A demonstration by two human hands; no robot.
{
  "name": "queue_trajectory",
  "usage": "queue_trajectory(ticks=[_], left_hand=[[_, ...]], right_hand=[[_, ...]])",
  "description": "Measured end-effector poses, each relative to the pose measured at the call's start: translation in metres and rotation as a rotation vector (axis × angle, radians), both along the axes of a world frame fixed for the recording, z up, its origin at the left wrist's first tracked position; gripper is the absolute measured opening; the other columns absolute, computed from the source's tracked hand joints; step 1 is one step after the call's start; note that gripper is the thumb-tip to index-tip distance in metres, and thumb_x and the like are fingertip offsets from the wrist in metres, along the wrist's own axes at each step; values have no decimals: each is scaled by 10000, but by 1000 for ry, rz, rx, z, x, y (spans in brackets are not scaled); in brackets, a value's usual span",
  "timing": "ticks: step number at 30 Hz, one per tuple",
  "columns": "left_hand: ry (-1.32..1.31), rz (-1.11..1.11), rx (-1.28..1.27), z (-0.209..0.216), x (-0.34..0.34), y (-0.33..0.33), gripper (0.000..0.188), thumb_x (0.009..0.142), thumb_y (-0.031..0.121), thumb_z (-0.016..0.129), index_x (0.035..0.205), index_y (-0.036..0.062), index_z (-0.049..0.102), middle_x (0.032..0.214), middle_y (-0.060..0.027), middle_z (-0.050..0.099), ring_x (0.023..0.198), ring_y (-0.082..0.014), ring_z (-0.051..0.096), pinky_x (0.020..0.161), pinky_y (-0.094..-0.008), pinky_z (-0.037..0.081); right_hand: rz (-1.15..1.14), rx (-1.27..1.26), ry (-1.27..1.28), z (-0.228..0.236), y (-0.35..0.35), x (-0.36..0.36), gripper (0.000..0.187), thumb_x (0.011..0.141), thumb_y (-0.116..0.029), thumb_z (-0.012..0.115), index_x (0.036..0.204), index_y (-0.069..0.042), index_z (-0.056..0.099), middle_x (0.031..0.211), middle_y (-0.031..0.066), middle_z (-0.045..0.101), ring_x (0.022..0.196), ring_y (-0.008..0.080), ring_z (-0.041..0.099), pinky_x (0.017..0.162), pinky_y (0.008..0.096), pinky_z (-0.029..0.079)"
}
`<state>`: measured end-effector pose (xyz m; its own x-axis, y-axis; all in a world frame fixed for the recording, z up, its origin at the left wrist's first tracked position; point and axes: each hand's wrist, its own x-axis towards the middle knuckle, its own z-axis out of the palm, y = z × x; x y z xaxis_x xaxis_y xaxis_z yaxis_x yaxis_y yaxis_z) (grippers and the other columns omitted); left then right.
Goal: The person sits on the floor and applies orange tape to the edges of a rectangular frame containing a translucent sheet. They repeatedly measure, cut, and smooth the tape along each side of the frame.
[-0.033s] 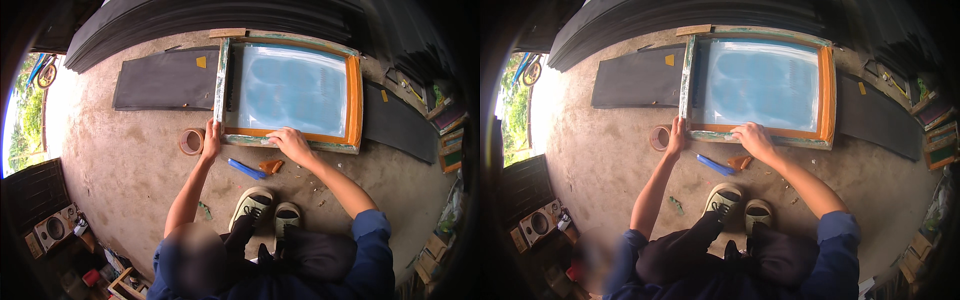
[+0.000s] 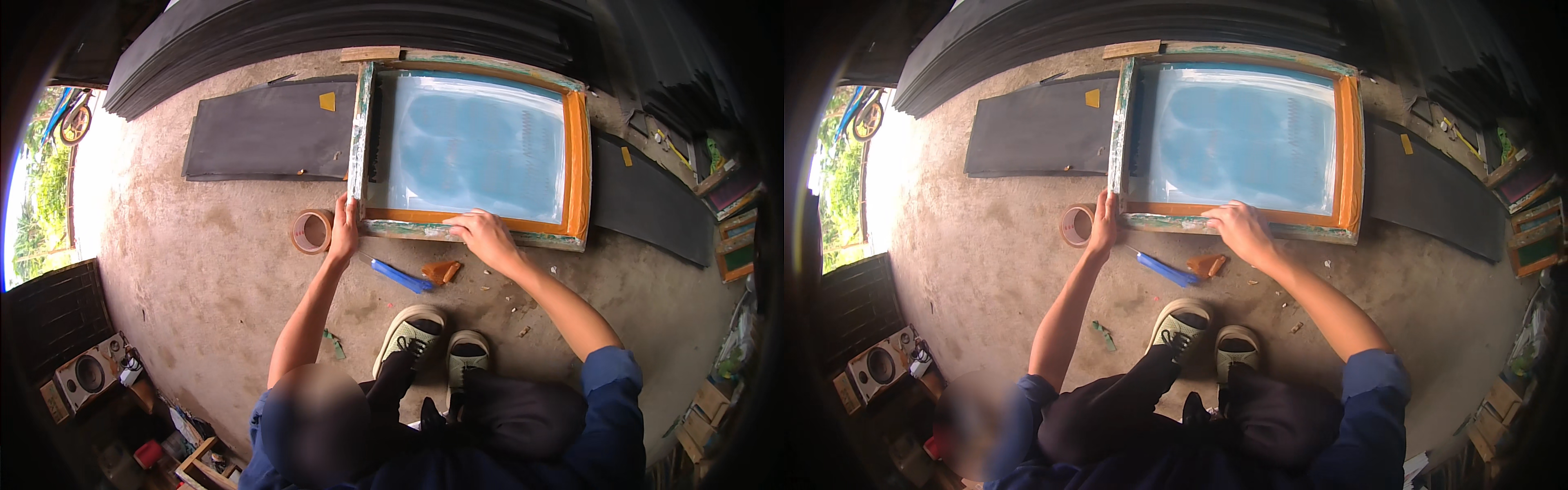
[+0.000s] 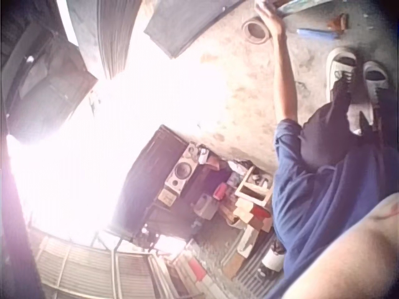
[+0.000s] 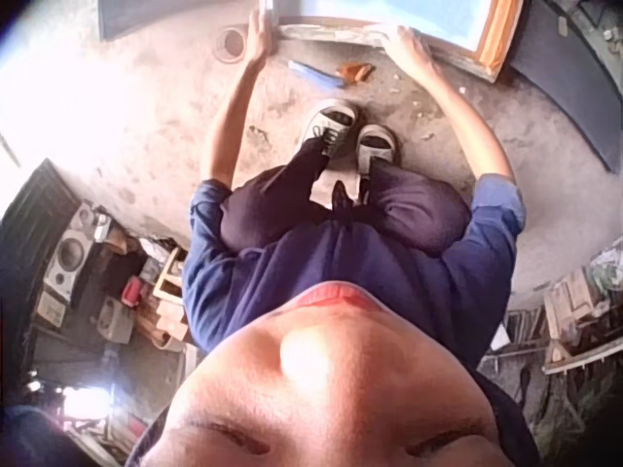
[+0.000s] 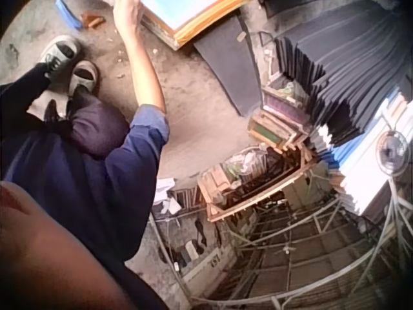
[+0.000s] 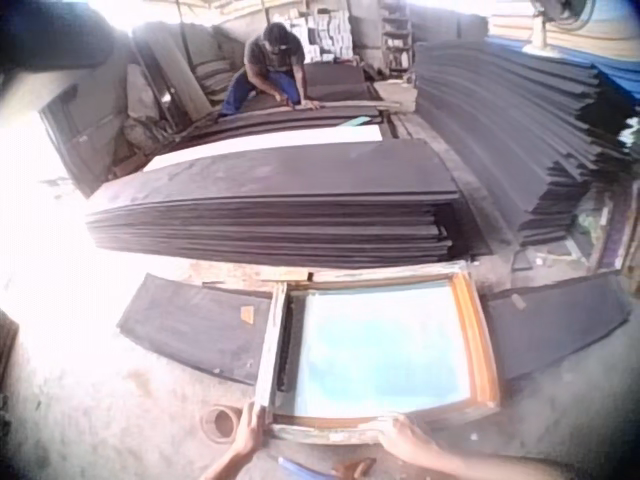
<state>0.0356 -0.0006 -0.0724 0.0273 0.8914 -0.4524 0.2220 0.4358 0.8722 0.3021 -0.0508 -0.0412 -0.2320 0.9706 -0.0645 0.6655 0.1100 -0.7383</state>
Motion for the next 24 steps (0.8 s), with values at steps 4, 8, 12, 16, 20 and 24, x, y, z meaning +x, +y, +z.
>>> queue_trajectory(ticks=[4,8,12,16,20,24], left_hand=[[14,2,0,7,4,0,439,975,352,343,1260,18,365,1131,-71,502,1056,-131,440,936,-264,323],[34,16,96,4,3,0,423,976,341,350,1247,17,365,1080,-52,511,997,-108,452,901,-248,342],[38,12,83,-1,-2,0,416,976,348,338,1241,31,381,1071,-54,509,1008,-117,445,906,-252,334],[57,5,43,3,3,-2,414,978,365,315,1235,52,404,1057,-41,490,1017,-126,424,916,-259,316],[103,0,-27,4,3,2,434,974,385,317,1234,49,406,1062,-51,494,1021,-131,429,921,-267,320],[47,52,141,-5,-1,-1,411,971,354,360,1211,23,408,865,10,480,738,-68,399,683,-212,359]], right_hand=[[-125,-114,-76,19,-20,55,144,780,-84,608,901,-49,676,856,124,661,768,279,608,722,355,481],[-186,-88,-117,25,-33,77,108,781,-99,618,855,-37,664,813,114,651,770,277,603,688,352,472],[-184,-108,-142,27,-23,58,103,771,-120,633,822,-33,655,797,111,641,775,272,602,675,358,469],[-101,-90,-42,14,-8,15,134,772,-142,630,839,-31,664,824,112,646,787,276,603,696,366,476],[12,-115,96,2,17,-34,159,771,-152,626,866,-34,673,854,122,649,803,278,607,720,365,483],[-6,8,104,1,9,-28,175,756,-167,662,871,-35,680,842,130,653,764,277,621,704,351,488]])
